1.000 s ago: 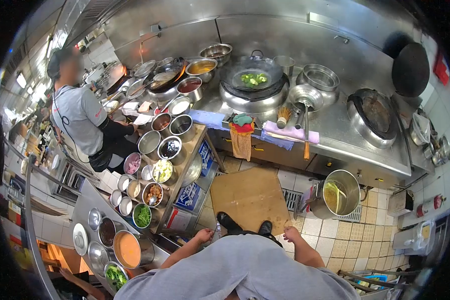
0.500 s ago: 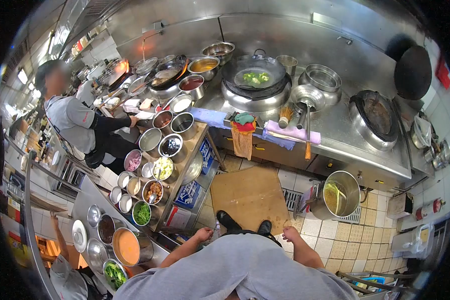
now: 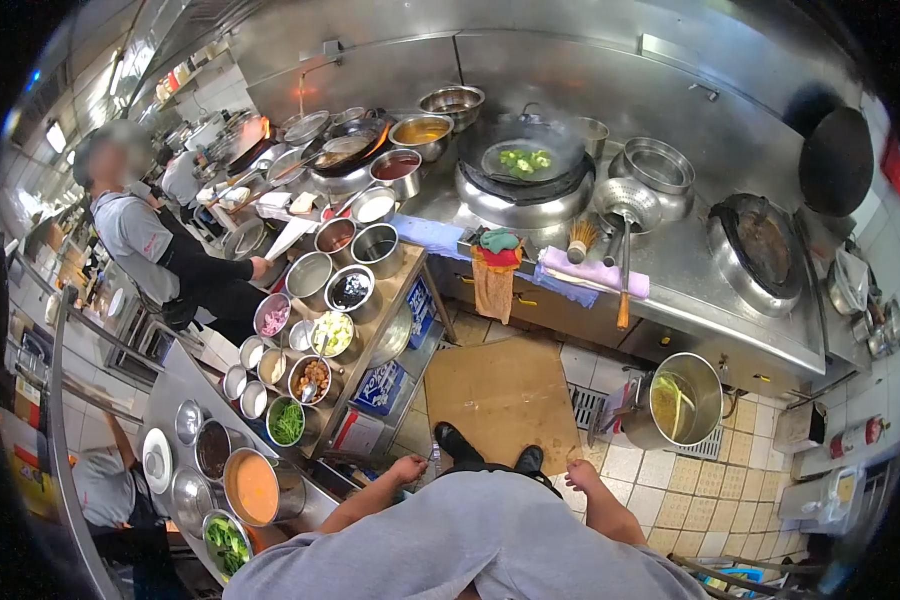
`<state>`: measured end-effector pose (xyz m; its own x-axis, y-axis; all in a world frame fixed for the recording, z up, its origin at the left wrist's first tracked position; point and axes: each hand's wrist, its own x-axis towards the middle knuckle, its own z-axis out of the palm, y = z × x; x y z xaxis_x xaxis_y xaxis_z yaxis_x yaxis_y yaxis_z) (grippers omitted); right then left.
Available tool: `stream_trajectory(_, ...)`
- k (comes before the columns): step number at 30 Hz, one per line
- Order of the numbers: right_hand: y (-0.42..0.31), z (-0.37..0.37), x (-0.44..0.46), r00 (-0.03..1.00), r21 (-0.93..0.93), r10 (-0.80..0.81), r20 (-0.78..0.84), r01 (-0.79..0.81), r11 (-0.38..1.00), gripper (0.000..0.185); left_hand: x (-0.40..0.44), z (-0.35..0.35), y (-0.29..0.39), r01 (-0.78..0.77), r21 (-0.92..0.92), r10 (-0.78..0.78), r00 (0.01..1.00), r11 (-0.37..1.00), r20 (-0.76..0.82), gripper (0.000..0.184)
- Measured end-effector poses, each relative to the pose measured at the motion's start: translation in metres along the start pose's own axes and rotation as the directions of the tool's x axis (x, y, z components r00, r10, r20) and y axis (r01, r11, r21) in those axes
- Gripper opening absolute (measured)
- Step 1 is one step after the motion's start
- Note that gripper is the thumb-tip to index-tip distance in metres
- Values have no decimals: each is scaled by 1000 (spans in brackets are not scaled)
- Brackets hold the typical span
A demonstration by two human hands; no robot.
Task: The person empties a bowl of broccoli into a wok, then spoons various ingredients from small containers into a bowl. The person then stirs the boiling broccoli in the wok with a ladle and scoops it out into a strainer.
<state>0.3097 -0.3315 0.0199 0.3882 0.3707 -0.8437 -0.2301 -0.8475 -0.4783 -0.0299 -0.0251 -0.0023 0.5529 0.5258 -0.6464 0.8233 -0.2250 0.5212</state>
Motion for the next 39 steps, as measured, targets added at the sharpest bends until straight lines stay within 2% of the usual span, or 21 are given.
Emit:
stream_trajectory(5,5,0,6,1000,-9,-17,16,17,1000,31,4,1,-1,49,-20,-48,997,999,62,39)
stream_trajectory(10,0,-2,-4,999,-16,-20,30,21,1000,32,1,1,1,22,-15,-21,999,1000,33,41)
stream_trajectory(14,-4,-1,-7,1000,42,10,25,-11,999,22,0,-2,4,68,-35,-67,997,997,43,43)
stream_trajectory(16,-3,0,-3,999,-5,-6,32,6,1000,30,1,-1,2,67,-29,-66,997,997,40,43)
stream_trajectory(21,-1,1,4,999,-9,-20,38,21,1000,30,1,-3,4,65,-59,-62,996,996,64,44)
stream_trajectory(23,-2,1,5,999,-11,-22,40,22,1000,30,-5,-6,9,71,4,-71,996,997,49,44)
stream_trajectory(35,-1,1,-4,1000,93,-17,-9,18,995,19,-8,-5,11,42,60,-43,999,997,20,42)
stream_trajectory(37,10,-3,9,987,-108,-115,117,128,986,32,-3,-2,7,28,56,-29,999,998,23,42)
stream_trajectory(39,10,-3,11,991,-84,-91,101,99,992,32,-1,-2,7,13,50,-14,1000,999,25,41)
